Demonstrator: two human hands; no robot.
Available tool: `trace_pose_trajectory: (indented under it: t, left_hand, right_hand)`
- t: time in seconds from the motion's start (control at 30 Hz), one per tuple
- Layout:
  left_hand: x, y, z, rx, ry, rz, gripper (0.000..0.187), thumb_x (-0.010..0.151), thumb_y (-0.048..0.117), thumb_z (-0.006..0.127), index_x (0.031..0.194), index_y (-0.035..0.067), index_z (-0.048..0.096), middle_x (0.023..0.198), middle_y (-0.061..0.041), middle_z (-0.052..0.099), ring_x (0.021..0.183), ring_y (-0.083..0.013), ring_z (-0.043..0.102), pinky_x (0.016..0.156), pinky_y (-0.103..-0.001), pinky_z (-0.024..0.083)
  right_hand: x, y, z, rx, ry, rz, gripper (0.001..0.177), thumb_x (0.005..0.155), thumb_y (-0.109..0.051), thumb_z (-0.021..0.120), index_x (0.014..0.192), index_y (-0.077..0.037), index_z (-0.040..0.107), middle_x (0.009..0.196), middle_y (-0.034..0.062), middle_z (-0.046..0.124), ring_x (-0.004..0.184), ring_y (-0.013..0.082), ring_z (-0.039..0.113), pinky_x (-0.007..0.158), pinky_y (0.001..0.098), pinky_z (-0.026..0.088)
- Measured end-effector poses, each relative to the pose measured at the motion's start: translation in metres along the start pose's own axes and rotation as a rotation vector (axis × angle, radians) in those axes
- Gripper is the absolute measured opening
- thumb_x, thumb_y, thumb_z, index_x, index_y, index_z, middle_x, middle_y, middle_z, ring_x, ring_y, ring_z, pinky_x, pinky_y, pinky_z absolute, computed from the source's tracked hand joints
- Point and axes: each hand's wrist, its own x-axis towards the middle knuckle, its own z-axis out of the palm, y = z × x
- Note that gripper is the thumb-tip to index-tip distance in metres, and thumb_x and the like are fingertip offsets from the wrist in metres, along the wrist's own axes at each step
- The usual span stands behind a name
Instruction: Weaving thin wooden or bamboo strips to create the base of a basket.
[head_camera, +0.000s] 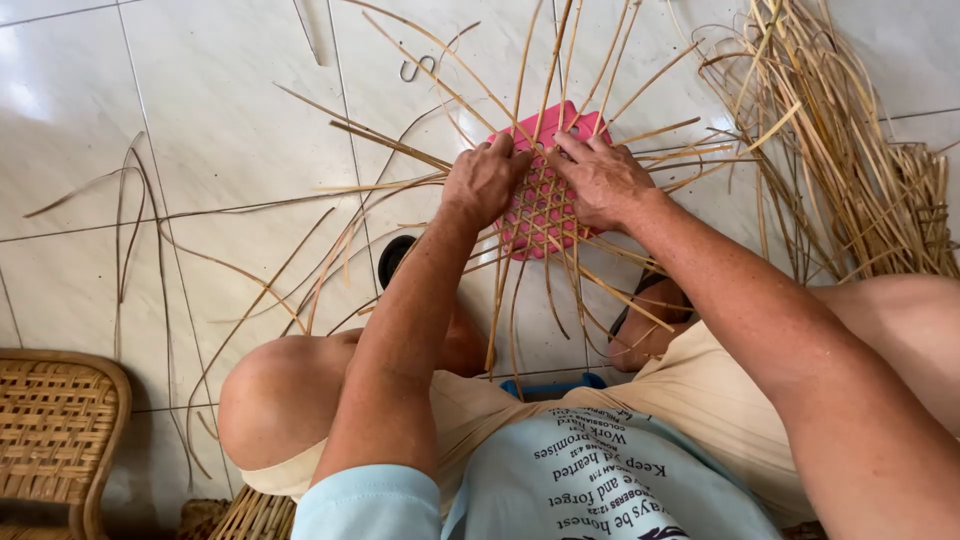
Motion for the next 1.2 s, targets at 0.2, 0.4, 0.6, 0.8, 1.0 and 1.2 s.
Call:
trace_pose_trajectory:
  t: [0.2, 0.4, 0.6, 0.8, 1.0, 1.2]
  left_hand:
    - [-0.001, -0.001, 0.010, 0.010, 0.054, -0.007, 0.021, 0.103, 0.038, 0.049, 0.106, 0.026, 0.065, 0.098, -0.004, 0.046, 0.085, -0.0376, 0.070, 0.070, -0.051, 0.060]
    - [0.001, -0.003, 0.007, -0.048, 0.045, -0.007, 0.018, 0.099, 0.037, 0.052, 0.105, 0.028, 0.067, 0.097, -0.005, 0.049, 0.083, -0.0388, 0.071, 0.070, -0.051, 0.061]
    - [0.004, -0.009, 0.008, -0.127, 0.016, 0.002, 0.018, 0.091, 0.034, 0.063, 0.107, 0.028, 0.070, 0.099, -0.008, 0.052, 0.085, -0.0406, 0.071, 0.074, -0.055, 0.062]
    - [0.004, -0.011, 0.011, -0.121, 0.007, -0.013, 0.017, 0.092, 0.038, 0.062, 0.106, 0.030, 0.068, 0.100, -0.007, 0.052, 0.087, -0.0391, 0.071, 0.075, -0.054, 0.061]
    - [0.001, -0.010, 0.020, -0.071, 0.010, -0.029, 0.021, 0.093, 0.040, 0.057, 0.111, 0.034, 0.067, 0.103, -0.005, 0.052, 0.090, -0.0365, 0.071, 0.078, -0.052, 0.061]
    - [-0.002, -0.007, 0.012, -0.084, 0.026, -0.026, 0.022, 0.095, 0.043, 0.055, 0.111, 0.033, 0.066, 0.103, -0.005, 0.051, 0.089, -0.0360, 0.071, 0.076, -0.051, 0.061]
  right_hand:
    - [0.007, -0.001, -0.015, 0.195, 0.090, 0.030, 0.061, 0.081, -0.009, 0.059, 0.141, -0.018, 0.067, 0.152, 0.0065, 0.058, 0.125, 0.0414, 0.058, 0.096, 0.0562, 0.054]
    - [0.035, 0.035, 0.022, -0.078, 0.401, 0.030, 0.019, 0.087, -0.034, 0.068, 0.102, -0.025, 0.073, 0.120, -0.0065, 0.068, 0.110, 0.0253, 0.059, 0.094, 0.0475, 0.045]
    - [0.034, 0.024, 0.025, -0.140, 0.395, -0.088, 0.009, 0.091, -0.031, 0.069, 0.098, -0.026, 0.072, 0.099, -0.0016, 0.066, 0.095, 0.0247, 0.062, 0.084, 0.0452, 0.047]
    - [0.012, 0.007, 0.007, -0.116, 0.341, -0.129, 0.017, 0.097, -0.022, 0.053, 0.104, -0.023, 0.069, 0.090, 0.0045, 0.059, 0.088, 0.0284, 0.066, 0.081, 0.0452, 0.053]
    - [0.046, 0.017, 0.016, 0.085, 0.219, 0.056, 0.020, 0.093, -0.031, 0.061, 0.098, -0.022, 0.078, 0.088, 0.0110, 0.068, 0.094, 0.0348, 0.069, 0.082, 0.0491, 0.056]
    - [0.082, 0.010, -0.009, 0.567, 0.168, 0.342, 0.046, 0.091, -0.048, 0.060, 0.123, -0.016, 0.069, 0.110, 0.0086, 0.075, 0.116, 0.0357, 0.067, 0.095, 0.0524, 0.053]
